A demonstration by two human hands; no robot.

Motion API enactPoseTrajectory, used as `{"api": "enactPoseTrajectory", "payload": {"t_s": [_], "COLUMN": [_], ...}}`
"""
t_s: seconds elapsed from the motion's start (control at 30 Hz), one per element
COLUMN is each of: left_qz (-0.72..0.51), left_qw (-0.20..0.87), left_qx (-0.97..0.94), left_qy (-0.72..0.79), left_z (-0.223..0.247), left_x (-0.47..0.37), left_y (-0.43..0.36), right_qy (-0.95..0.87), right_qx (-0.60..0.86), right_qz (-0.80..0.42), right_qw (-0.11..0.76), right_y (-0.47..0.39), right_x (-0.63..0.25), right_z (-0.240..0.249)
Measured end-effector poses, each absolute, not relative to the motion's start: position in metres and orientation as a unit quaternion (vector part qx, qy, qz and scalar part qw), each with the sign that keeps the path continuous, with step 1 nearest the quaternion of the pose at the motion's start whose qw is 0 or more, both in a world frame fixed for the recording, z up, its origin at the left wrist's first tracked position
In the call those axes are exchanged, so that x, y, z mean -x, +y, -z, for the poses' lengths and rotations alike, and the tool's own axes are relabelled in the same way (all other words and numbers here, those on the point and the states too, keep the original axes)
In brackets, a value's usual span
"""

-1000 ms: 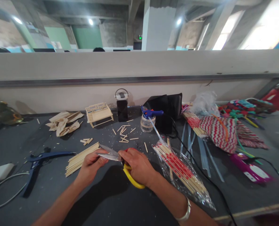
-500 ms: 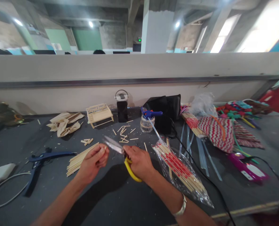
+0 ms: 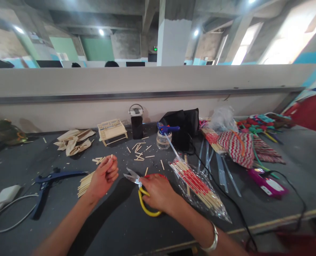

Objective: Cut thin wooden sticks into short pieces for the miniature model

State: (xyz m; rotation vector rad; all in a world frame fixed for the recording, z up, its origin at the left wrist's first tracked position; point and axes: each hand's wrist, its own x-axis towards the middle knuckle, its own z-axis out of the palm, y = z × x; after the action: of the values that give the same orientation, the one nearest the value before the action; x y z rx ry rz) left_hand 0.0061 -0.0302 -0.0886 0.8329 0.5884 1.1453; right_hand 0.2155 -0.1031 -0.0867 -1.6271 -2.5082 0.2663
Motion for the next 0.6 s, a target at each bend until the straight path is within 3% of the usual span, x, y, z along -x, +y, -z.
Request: {"api": "enactPoseTrajectory", "payload": {"t_s": [0.23, 0.4, 0.6], "left_qz": [-0.494, -0.496, -0.487], "left_qw": [0.722, 0.72, 0.695], "left_qx": [-0.367, -0.377, -0.421], "left_qy": [0.317, 0.307, 0.32], "left_z": [0.094, 0.093, 0.095], "left_x": [-0.012, -0.015, -0.013], "left_y": [-0.032, -0.034, -0.035], "right_qy": [-0.728, -0.652, -0.641], "right_qx": [0.673, 0.757, 0.767], "right_qz": [0.051, 0.028, 0.016], "right_qw": [0.12, -0.012, 0.01], "right_y": [-0.102, -0.077, -0.096], "right_x": [-0.249, -0.28, -0.301], "right_z": [0.074, 0.081, 0.075]}}
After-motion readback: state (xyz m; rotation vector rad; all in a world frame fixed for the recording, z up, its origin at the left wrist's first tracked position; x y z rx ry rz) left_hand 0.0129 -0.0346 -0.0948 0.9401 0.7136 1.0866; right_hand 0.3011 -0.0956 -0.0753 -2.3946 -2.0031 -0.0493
